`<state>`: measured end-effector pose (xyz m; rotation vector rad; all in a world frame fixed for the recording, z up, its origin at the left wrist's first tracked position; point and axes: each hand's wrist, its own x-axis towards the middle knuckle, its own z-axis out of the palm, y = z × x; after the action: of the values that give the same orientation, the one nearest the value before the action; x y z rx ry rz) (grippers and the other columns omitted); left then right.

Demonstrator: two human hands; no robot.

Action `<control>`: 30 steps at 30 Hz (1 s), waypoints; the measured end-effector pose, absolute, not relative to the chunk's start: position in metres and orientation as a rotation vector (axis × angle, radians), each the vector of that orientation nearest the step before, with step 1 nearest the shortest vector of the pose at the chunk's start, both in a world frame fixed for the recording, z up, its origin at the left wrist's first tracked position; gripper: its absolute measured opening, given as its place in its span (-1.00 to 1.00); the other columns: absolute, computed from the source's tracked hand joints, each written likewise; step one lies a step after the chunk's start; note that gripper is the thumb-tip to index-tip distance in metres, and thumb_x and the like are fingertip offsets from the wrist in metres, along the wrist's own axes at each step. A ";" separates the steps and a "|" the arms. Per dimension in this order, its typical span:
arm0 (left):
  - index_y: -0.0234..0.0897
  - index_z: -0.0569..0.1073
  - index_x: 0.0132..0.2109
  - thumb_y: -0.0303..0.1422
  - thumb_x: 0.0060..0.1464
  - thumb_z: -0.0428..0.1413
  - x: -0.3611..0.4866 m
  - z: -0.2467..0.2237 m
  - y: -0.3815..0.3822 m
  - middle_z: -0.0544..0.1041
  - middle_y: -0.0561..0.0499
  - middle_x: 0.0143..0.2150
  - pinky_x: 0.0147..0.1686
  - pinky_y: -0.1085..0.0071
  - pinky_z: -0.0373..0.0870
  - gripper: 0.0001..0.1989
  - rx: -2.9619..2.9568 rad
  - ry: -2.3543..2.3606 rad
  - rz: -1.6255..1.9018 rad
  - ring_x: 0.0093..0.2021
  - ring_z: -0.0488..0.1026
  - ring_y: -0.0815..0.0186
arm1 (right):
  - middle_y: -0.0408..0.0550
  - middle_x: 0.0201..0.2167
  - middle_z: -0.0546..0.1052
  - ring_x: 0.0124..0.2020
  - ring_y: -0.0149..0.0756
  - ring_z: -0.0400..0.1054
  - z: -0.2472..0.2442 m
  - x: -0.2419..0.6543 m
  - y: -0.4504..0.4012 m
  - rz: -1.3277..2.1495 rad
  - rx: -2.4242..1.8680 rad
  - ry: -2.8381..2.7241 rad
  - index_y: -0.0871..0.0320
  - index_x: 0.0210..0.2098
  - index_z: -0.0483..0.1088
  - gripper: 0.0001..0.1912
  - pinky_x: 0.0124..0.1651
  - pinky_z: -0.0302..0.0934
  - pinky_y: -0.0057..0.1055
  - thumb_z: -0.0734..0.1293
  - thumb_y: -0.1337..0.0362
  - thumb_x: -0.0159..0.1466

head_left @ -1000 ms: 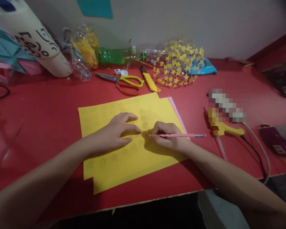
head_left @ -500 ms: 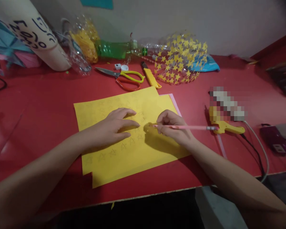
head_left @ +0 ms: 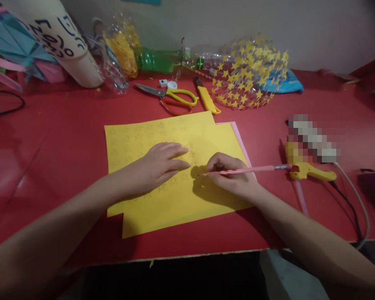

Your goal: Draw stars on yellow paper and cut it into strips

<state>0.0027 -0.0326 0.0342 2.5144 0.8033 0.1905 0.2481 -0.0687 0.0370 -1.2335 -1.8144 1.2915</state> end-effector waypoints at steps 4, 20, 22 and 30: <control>-0.12 0.50 0.05 -0.31 0.35 -0.14 0.000 0.033 -0.031 0.32 -0.03 0.29 0.28 0.07 0.06 -0.66 2.496 0.832 0.213 0.31 0.15 0.11 | -0.23 -0.59 0.36 -0.59 -0.51 0.13 0.034 0.245 -0.070 1.258 -1.211 -1.886 0.13 -0.48 0.29 -0.95 -0.55 -0.03 -0.48 0.26 0.33 0.12; -0.11 0.50 0.07 -0.35 0.29 -0.08 0.000 0.032 -0.031 0.29 -0.04 0.30 0.29 0.04 0.03 -0.67 2.441 0.861 0.181 0.32 0.11 0.07 | -0.24 -0.58 0.34 -0.56 -0.51 0.14 0.028 0.246 -0.069 1.271 -1.080 -1.998 0.13 -0.49 0.28 -0.90 -0.49 0.00 -0.48 0.26 0.36 0.17; -0.11 0.50 0.07 -0.35 0.30 -0.08 0.000 0.032 -0.031 0.29 -0.04 0.30 0.28 0.04 0.03 -0.67 2.443 0.861 0.184 0.32 0.12 0.07 | -0.23 -0.58 0.34 -0.56 -0.51 0.15 0.027 0.246 -0.069 1.278 -1.069 -2.000 0.13 -0.49 0.28 -0.89 -0.49 0.01 -0.48 0.26 0.36 0.17; -0.10 0.51 0.06 -0.33 0.30 -0.07 0.000 0.030 -0.030 0.30 -0.02 0.30 0.28 0.04 0.04 -0.68 2.445 0.866 0.179 0.31 0.12 0.07 | -0.22 -0.58 0.33 -0.55 -0.50 0.16 0.026 0.245 -0.070 1.232 -1.086 -2.024 0.13 -0.49 0.26 -0.88 -0.51 0.00 -0.49 0.24 0.36 0.18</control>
<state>-0.0005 -0.0301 0.0304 2.4449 0.8663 0.1786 0.2455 -0.0696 0.0263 -1.0860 -2.0238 1.2317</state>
